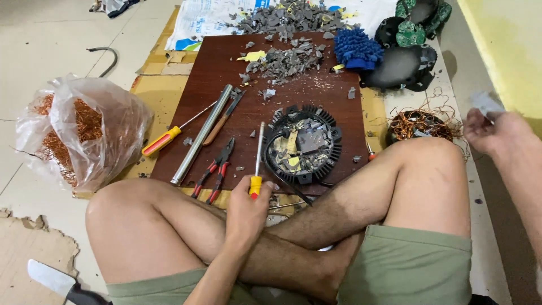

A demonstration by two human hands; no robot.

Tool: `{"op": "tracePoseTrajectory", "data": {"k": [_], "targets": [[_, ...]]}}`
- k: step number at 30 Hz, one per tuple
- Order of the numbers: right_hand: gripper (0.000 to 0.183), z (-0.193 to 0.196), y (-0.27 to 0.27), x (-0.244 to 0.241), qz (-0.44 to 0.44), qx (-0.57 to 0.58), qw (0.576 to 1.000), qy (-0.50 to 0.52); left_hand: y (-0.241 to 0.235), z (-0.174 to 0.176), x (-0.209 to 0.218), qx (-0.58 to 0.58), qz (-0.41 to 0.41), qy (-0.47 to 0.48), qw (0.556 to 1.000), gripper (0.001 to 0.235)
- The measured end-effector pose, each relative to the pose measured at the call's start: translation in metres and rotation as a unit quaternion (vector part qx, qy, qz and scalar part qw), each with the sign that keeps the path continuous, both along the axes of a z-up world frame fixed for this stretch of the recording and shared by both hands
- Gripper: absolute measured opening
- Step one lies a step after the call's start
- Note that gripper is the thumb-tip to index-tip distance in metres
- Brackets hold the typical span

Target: The person sits on the floor and uses a screwdriver and pliers to disassemble a circular electronic component, likely a motor stator. They pry off parts and remove internal pieces, placing debris on a nearby wooden board.

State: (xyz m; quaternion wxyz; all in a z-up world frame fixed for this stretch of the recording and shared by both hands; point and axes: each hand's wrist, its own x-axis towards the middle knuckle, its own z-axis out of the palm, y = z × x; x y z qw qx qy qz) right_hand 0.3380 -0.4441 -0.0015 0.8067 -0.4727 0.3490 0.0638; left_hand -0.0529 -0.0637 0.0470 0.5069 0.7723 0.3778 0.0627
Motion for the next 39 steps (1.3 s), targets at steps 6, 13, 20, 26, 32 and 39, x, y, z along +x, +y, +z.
{"op": "tracePoseTrajectory", "data": {"k": [6,13,20,26,32,39], "targets": [[0.053,-0.118,-0.074,0.083,-0.056,0.028,0.995,0.075,-0.009,0.007,0.008,-0.093,0.001,0.007,0.996,0.014],[0.033,-0.094,-0.052,0.048,-0.095,0.108,0.989,0.026,-0.006,0.004,0.005,-0.059,-0.018,0.034,0.998,0.025],[0.042,-0.075,-0.036,0.049,0.044,0.053,0.998,0.011,0.001,-0.008,0.004,-0.022,-0.042,0.055,0.997,0.039],[0.023,-0.024,0.022,-0.004,-0.016,-0.229,0.973,-0.027,0.017,-0.007,-0.006,0.056,-0.099,0.062,0.992,0.054],[0.033,0.082,0.166,-0.157,0.313,-0.511,0.764,-0.237,0.012,0.046,-0.011,0.070,-0.158,0.142,0.975,0.042],[0.082,0.005,0.225,-0.167,0.500,-0.532,0.661,-0.172,0.006,0.040,0.018,0.183,-0.187,0.154,0.953,0.029]]}}
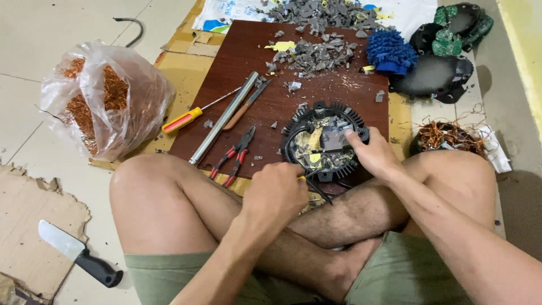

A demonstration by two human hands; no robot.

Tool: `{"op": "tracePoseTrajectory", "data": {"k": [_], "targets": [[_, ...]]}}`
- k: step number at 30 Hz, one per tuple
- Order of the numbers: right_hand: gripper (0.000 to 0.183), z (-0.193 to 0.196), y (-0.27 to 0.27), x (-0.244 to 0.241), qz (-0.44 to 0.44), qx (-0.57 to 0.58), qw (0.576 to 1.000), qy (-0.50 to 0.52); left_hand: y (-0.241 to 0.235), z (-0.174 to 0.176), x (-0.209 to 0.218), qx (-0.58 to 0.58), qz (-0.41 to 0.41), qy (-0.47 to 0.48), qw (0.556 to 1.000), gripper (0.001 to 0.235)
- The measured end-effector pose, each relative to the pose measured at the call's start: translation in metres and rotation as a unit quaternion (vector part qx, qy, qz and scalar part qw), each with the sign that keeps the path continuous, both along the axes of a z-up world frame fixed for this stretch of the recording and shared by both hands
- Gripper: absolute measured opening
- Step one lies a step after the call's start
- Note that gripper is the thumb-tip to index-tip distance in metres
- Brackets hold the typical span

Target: The person sits on the floor and uses a screwdriver and pliers to disassemble a circular electronic component, likely a motor stator. They pry off parts and remove internal pieces, placing debris on a nearby wooden board.

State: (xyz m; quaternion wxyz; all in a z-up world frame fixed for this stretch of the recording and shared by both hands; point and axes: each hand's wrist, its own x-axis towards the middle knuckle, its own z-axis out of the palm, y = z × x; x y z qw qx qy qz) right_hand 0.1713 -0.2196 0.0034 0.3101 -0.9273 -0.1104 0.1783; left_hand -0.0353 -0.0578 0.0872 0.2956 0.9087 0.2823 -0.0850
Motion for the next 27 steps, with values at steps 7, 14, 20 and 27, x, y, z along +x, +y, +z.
{"op": "tracePoseTrajectory", "data": {"k": [7,14,20,27], "targets": [[0.071,-0.002,-0.004,0.006,0.038,-0.023,0.999,0.019,-0.021,-0.007,0.051,0.075,-0.090,0.037,0.992,0.024],[0.063,-0.020,-0.007,0.016,0.023,-0.016,0.999,0.017,-0.014,-0.034,0.012,-0.011,-0.043,-0.030,0.999,0.030],[0.060,-0.017,-0.005,0.012,0.015,-0.025,0.999,0.032,-0.018,-0.054,0.002,-0.044,-0.005,-0.107,0.993,0.031],[0.065,-0.042,-0.008,0.027,0.020,-0.031,0.999,0.027,0.018,-0.045,0.055,0.021,-0.075,0.006,0.997,0.028]]}}
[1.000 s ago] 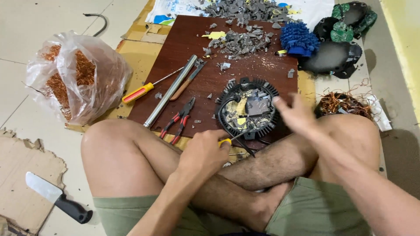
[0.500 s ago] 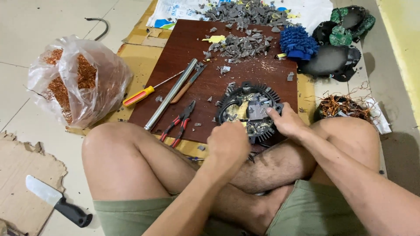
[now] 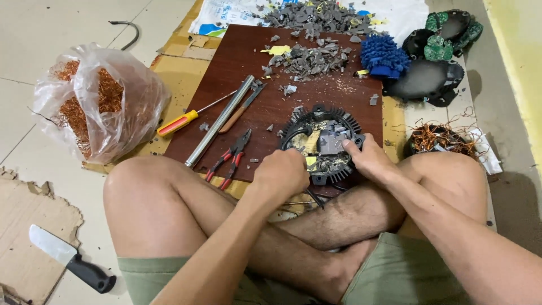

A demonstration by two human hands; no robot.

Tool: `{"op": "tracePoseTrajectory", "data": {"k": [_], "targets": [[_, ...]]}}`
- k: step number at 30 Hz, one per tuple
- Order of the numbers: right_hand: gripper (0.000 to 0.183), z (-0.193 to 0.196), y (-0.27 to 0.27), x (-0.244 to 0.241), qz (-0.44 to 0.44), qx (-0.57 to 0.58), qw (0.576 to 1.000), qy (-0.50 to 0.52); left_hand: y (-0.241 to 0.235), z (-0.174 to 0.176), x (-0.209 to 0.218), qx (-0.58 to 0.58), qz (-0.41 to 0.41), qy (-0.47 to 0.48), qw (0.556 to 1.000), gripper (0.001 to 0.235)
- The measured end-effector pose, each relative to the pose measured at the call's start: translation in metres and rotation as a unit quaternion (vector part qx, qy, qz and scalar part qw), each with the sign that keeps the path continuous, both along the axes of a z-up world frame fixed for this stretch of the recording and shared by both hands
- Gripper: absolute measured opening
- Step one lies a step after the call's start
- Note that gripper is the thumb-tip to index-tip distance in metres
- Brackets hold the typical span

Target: The person sits on the floor and uses a screwdriver and pliers to disassemble a circular electronic component, likely a motor stator. They pry off parts and remove internal pieces, placing debris on a nearby wooden board.

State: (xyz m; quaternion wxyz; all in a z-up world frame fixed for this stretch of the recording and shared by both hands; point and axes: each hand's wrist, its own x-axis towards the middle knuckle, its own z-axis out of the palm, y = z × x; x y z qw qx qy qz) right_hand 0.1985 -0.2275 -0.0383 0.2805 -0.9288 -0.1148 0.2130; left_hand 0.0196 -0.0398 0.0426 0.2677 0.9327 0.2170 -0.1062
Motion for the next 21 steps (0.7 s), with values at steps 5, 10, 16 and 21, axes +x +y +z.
{"op": "tracePoseTrajectory", "data": {"k": [5,10,16,21], "targets": [[0.064,0.020,0.006,-0.014,-0.007,-0.002,1.000,-0.006,-0.028,-0.026,-0.029,-0.108,0.057,-0.022,0.992,0.035],[0.067,0.018,0.005,-0.018,-0.012,-0.022,1.000,-0.007,-0.063,-0.027,-0.050,-0.077,0.136,-0.047,0.987,0.037],[0.067,0.030,0.004,-0.022,0.020,-0.024,0.999,0.011,-0.028,-0.041,-0.036,-0.033,0.087,-0.042,0.995,0.030],[0.061,0.027,0.003,-0.016,0.010,0.000,1.000,0.004,0.023,-0.036,-0.023,-0.102,0.000,-0.050,0.994,0.037]]}}
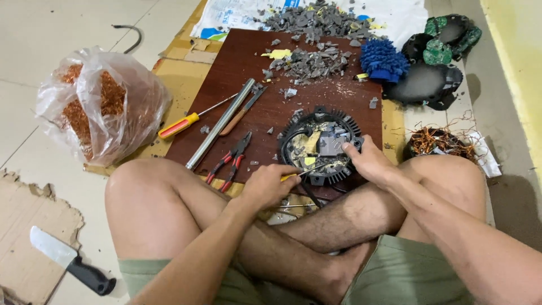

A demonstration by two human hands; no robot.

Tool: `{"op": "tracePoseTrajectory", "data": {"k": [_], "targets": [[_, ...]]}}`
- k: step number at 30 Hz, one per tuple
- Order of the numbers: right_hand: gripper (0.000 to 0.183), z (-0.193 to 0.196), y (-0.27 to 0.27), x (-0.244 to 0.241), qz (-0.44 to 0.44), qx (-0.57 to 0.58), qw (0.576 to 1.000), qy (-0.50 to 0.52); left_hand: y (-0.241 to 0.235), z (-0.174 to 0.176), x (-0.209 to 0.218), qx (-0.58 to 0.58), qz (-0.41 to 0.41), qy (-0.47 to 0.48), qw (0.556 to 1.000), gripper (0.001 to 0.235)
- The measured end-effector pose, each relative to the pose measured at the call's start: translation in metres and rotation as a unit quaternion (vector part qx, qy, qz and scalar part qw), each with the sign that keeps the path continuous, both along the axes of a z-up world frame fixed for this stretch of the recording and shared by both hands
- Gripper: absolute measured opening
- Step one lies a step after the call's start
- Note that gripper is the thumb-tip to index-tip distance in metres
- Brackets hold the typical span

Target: The person sits on the floor and uses a screwdriver and pliers to disassemble a circular electronic component, likely a motor stator. They pry off parts and remove internal pieces, placing debris on a nearby wooden board.

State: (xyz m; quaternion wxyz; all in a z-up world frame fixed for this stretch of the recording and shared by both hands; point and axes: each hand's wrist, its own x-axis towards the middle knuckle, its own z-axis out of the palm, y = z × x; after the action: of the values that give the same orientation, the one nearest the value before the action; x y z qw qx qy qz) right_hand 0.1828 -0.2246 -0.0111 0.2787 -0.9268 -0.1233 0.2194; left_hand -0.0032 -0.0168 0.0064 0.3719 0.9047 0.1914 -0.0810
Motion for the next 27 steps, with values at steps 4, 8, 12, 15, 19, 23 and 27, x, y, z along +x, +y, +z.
{"op": "tracePoseTrajectory", "data": {"k": [4,8,12,15,19,23,27], "targets": [[0.060,-0.011,0.003,0.004,-0.012,-0.028,1.000,-0.005,-0.016,0.018,-0.016,-0.019,-0.006,0.009,1.000,0.039],[0.065,-0.013,0.006,0.001,-0.032,-0.026,0.999,-0.021,-0.013,0.051,-0.040,-0.030,0.106,0.015,0.994,0.039],[0.063,-0.020,0.015,0.000,-0.077,0.004,0.995,-0.057,0.038,0.014,-0.022,0.045,0.217,0.039,0.974,0.051],[0.058,0.012,0.020,-0.028,-0.123,0.036,0.989,-0.069,0.064,0.012,-0.007,0.091,0.223,0.061,0.969,0.057],[0.058,0.002,0.019,-0.014,-0.174,0.041,0.981,-0.078,0.109,-0.010,0.011,0.122,0.181,0.088,0.972,0.058],[0.068,0.006,0.017,-0.008,-0.191,0.053,0.979,-0.044,0.141,-0.043,0.025,0.235,0.110,0.129,0.957,0.065],[0.066,-0.006,0.011,0.009,-0.186,0.109,0.975,-0.046,0.148,-0.051,0.026,0.269,0.135,0.178,0.937,0.047]]}}
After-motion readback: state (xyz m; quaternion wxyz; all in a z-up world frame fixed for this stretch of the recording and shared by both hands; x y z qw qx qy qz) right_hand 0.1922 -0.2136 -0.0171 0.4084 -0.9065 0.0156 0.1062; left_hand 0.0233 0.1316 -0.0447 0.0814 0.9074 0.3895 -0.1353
